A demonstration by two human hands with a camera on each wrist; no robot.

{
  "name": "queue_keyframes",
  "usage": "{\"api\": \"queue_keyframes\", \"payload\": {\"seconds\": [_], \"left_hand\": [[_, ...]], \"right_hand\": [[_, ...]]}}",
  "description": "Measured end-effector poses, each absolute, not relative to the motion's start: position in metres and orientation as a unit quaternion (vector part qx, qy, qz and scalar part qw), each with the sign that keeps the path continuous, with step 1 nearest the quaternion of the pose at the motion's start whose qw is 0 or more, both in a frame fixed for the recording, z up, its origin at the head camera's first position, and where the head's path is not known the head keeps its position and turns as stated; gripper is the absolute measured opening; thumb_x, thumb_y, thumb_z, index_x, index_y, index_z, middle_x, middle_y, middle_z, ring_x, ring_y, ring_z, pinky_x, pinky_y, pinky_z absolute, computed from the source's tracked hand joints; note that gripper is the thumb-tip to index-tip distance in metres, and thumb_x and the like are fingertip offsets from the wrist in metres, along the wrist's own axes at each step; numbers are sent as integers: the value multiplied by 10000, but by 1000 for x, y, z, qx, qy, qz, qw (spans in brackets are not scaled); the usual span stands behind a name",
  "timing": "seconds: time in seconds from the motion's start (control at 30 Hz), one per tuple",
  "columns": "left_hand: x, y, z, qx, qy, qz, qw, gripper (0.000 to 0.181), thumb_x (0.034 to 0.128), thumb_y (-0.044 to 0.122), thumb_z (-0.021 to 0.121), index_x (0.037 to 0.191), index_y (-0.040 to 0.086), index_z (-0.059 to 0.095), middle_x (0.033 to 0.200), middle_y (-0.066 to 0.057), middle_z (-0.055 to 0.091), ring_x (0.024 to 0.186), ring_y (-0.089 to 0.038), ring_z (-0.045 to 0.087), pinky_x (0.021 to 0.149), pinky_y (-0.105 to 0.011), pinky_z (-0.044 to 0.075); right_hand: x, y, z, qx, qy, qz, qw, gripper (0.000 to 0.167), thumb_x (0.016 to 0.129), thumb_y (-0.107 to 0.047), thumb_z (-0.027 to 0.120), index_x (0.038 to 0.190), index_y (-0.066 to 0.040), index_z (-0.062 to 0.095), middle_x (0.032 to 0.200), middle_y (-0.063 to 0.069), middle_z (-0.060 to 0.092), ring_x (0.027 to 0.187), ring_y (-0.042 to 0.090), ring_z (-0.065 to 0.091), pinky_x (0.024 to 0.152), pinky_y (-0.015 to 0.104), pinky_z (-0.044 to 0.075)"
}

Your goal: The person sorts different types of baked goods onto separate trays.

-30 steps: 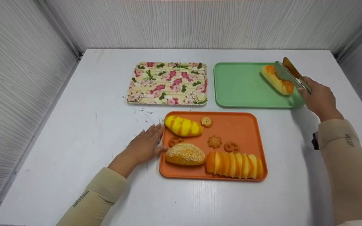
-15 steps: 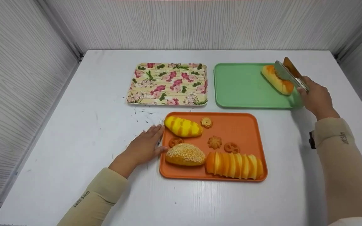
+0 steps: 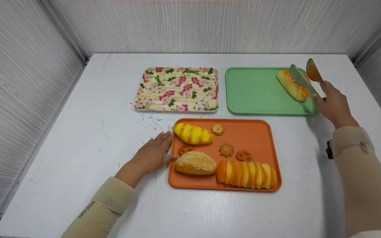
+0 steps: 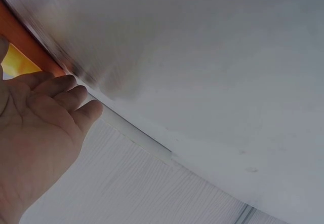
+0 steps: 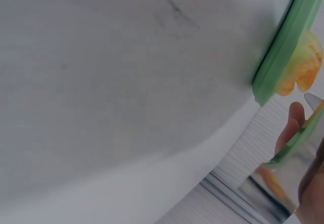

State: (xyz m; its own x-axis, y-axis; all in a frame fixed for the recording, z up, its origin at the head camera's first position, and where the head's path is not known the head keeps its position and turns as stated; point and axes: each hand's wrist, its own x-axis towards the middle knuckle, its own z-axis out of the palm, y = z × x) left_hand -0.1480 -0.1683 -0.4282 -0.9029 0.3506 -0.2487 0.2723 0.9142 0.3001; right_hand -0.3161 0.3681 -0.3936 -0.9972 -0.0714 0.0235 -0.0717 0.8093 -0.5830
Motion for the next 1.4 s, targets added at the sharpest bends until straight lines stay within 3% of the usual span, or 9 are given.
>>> {"api": "queue_keyframes", "payload": {"seconds": [0.27,0.43,0.73,0.9,1.1,1.23,1.4], "left_hand": [[-147,-169,-428,159,966,132,152,805,947,538,464,1526,63,168,1571,-102,158,1435,-269,106,1131,-473,138],[-147,-169,-427,158,967,130,154,798,952,537,458,1526,61,173,1572,-104,152,1435,-270,102,1131,-473,140],[-147,-168,-426,151,967,129,161,799,948,540,465,1528,72,175,1573,-98,153,1435,-273,108,1128,-481,144],[-147,-168,-425,154,966,132,159,792,955,532,460,1528,67,172,1573,-104,149,1435,-281,103,1129,-482,139],[-147,-169,-424,159,966,131,155,787,958,517,467,1528,66,167,1571,-109,155,1434,-284,107,1128,-483,145],[-148,-169,-426,163,966,129,151,786,956,512,474,1526,59,175,1568,-115,168,1432,-288,118,1125,-488,152],[-149,-168,-427,164,966,129,151,789,956,513,472,1528,62,165,1569,-112,165,1432,-291,118,1126,-487,150]], "right_hand": [[-308,369,-389,57,-948,310,37,747,996,-420,423,1521,-6,88,1337,405,345,1099,553,428,907,652,320],[-298,363,-385,73,-939,332,48,702,991,-416,443,1534,-77,153,1231,377,436,1075,517,431,875,646,309],[-276,353,-376,100,-934,344,7,738,980,-435,473,1542,-110,122,1448,349,271,1285,552,265,976,693,229],[-262,348,-374,116,-932,343,-9,697,986,-399,486,1544,-153,147,1368,368,369,1228,556,341,923,695,268],[-245,341,-372,138,-927,349,-6,656,975,-362,536,1533,-204,229,1383,320,398,1265,532,324,938,687,260],[-234,338,-373,144,-923,357,-16,635,974,-328,549,1527,-227,253,1378,298,415,1215,483,396,883,621,327],[-220,334,-374,168,-923,346,-16,590,973,-273,562,1507,-250,312,1302,235,509,1071,343,497,773,391,389]]}}
